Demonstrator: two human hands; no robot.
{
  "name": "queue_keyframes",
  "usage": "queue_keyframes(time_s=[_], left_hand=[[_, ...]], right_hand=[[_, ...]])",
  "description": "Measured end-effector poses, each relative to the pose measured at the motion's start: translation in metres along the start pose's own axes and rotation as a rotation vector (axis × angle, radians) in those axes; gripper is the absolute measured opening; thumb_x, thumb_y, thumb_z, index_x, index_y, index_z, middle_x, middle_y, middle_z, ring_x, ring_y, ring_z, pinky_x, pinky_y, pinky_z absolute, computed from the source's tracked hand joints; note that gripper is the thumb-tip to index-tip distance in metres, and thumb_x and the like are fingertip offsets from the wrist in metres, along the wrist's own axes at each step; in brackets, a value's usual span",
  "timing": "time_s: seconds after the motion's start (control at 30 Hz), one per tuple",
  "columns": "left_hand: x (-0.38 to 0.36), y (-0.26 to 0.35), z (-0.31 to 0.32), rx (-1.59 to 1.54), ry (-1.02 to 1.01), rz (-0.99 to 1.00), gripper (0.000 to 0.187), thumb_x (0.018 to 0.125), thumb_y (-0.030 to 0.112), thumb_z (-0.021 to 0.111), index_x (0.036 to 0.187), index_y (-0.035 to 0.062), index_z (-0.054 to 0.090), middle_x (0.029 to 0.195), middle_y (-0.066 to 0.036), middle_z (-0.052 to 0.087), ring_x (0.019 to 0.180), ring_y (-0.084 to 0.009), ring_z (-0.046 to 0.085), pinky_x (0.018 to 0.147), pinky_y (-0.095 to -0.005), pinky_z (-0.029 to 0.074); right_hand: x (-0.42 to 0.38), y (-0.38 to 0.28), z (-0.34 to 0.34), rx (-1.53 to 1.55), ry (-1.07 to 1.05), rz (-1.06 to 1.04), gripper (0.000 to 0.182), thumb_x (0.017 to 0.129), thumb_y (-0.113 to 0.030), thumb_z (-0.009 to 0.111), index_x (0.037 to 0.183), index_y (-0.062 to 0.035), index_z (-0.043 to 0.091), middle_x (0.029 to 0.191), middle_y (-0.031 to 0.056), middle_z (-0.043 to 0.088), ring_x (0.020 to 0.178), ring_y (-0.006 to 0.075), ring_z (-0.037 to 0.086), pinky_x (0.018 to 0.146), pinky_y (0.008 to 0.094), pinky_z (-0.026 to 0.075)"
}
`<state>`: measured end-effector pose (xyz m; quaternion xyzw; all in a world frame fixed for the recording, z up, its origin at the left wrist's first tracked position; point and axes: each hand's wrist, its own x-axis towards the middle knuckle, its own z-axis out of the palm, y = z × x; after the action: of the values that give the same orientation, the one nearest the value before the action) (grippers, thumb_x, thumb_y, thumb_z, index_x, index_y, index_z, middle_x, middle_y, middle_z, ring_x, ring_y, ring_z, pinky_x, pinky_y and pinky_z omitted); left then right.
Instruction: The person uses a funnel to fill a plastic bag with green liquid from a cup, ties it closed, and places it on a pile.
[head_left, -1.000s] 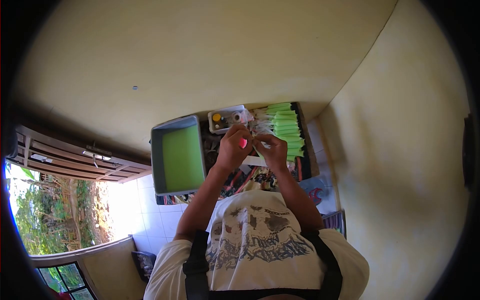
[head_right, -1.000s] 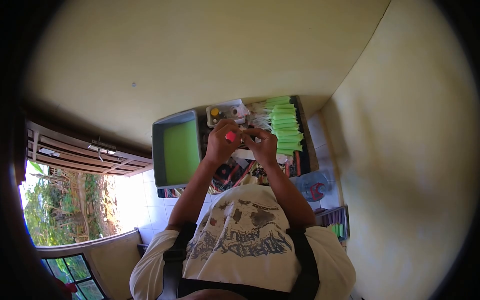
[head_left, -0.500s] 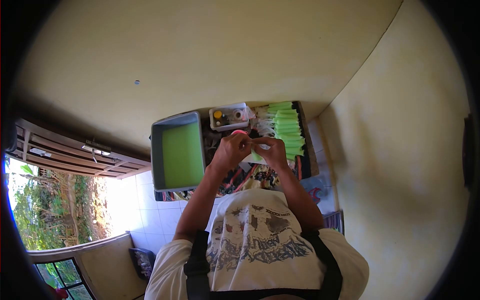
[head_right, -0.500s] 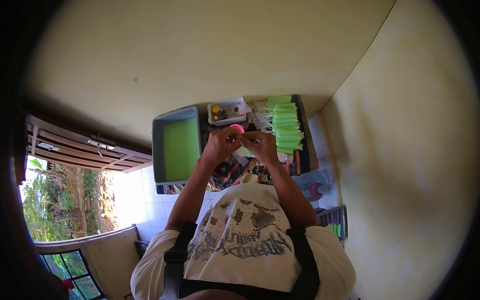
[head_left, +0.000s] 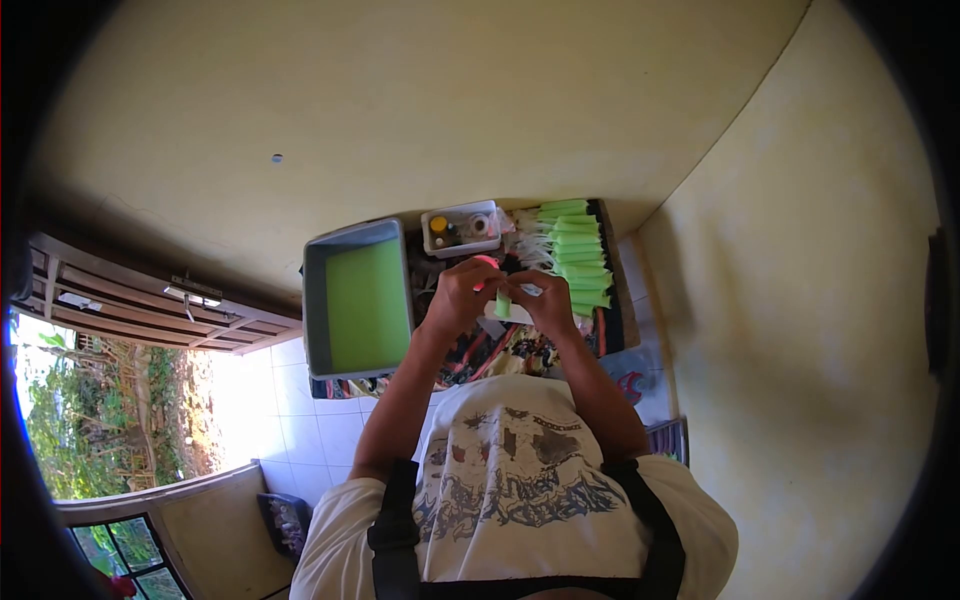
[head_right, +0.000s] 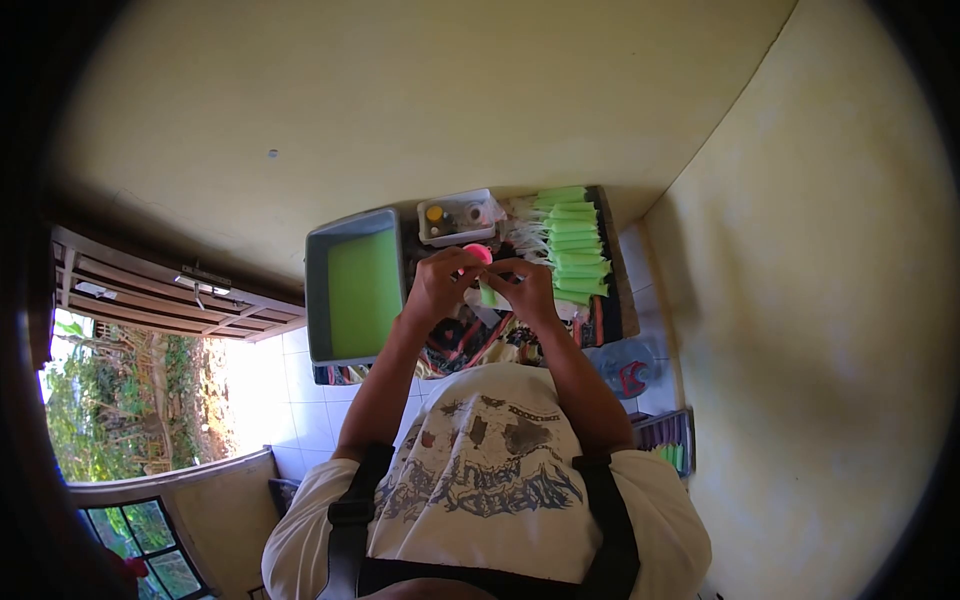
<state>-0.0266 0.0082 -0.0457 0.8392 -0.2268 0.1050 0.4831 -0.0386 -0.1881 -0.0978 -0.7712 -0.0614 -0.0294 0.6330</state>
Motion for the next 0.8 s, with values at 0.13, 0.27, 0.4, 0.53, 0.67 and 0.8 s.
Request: queue_keyframes(time_s=[0.13, 0.27, 0.4, 0.53, 0.67, 0.8], left_hand=[[-0.001, -0.006, 0.003, -0.038, -0.005, -0.068, 0.024, 0.083, -0.002, 0.083, 0.106, 0.0004, 0.079, 0.095, -0.015, 0.077, 0.078, -0.0258, 0.078, 0.072, -0.0348, 0.064], [-0.007, -0.025, 0.012, 0.05, 0.027, -0.035, 0.025, 0.081, -0.002, 0.082, 0.106, 0.0008, 0.08, 0.092, -0.013, 0.077, 0.076, -0.0238, 0.077, 0.071, -0.0343, 0.063], [-0.011, -0.039, 0.015, 0.102, 0.086, -0.063, 0.024, 0.08, -0.001, 0.082, 0.104, 0.001, 0.081, 0.091, -0.013, 0.077, 0.073, -0.0226, 0.075, 0.069, -0.0345, 0.061], [-0.012, -0.058, 0.01, 0.052, 0.081, -0.12, 0.02, 0.084, 0.007, 0.084, 0.102, 0.0015, 0.08, 0.087, -0.013, 0.076, 0.073, -0.0224, 0.075, 0.069, -0.0347, 0.06], [0.001, -0.079, -0.007, -0.109, -0.104, -0.608, 0.02, 0.092, 0.013, 0.083, 0.108, 0.0013, 0.081, 0.086, -0.007, 0.076, 0.071, -0.01, 0.069, 0.061, -0.0275, 0.054], [-0.006, -0.122, -0.004, -0.629, -0.179, -0.814, 0.025, 0.099, 0.022, 0.078, 0.115, 0.0031, 0.078, 0.091, 0.001, 0.071, 0.075, -0.0065, 0.062, 0.058, -0.0231, 0.046]], right_hand=[[0.002, 0.022, 0.015, 0.016, 0.077, -0.012, 0.022, 0.089, -0.016, 0.087, 0.106, -0.0029, 0.083, 0.094, 0.0061, 0.081, 0.086, 0.0112, 0.074, 0.08, 0.0292, 0.058], [0.005, 0.038, 0.032, 0.073, 0.127, 0.003, 0.02, 0.089, -0.014, 0.085, 0.104, -0.0018, 0.082, 0.091, 0.0057, 0.079, 0.084, 0.0113, 0.072, 0.079, 0.0295, 0.058], [0.015, 0.048, 0.038, 0.091, 0.046, 0.121, 0.021, 0.086, -0.017, 0.085, 0.103, -0.0046, 0.083, 0.107, 0.006, 0.074, 0.099, 0.0149, 0.069, 0.089, 0.0315, 0.054], [0.025, 0.058, 0.047, 0.089, 0.036, 0.032, 0.019, 0.087, -0.017, 0.086, 0.101, -0.0048, 0.082, 0.123, 0.0069, 0.062, 0.119, 0.0212, 0.061, 0.102, 0.0353, 0.05], [0.044, 0.07, 0.062, -0.168, 0.16, -0.209, 0.021, 0.085, -0.021, 0.088, 0.098, -0.006, 0.084, 0.119, 0.0075, 0.06, 0.105, 0.0216, 0.063, 0.092, 0.0363, 0.052], [0.054, 0.07, 0.064, -0.201, 0.146, -0.276, 0.021, 0.083, -0.02, 0.09, 0.099, -0.0079, 0.084, 0.115, 0.0074, 0.061, 0.107, 0.0249, 0.064, 0.094, 0.0389, 0.053]])
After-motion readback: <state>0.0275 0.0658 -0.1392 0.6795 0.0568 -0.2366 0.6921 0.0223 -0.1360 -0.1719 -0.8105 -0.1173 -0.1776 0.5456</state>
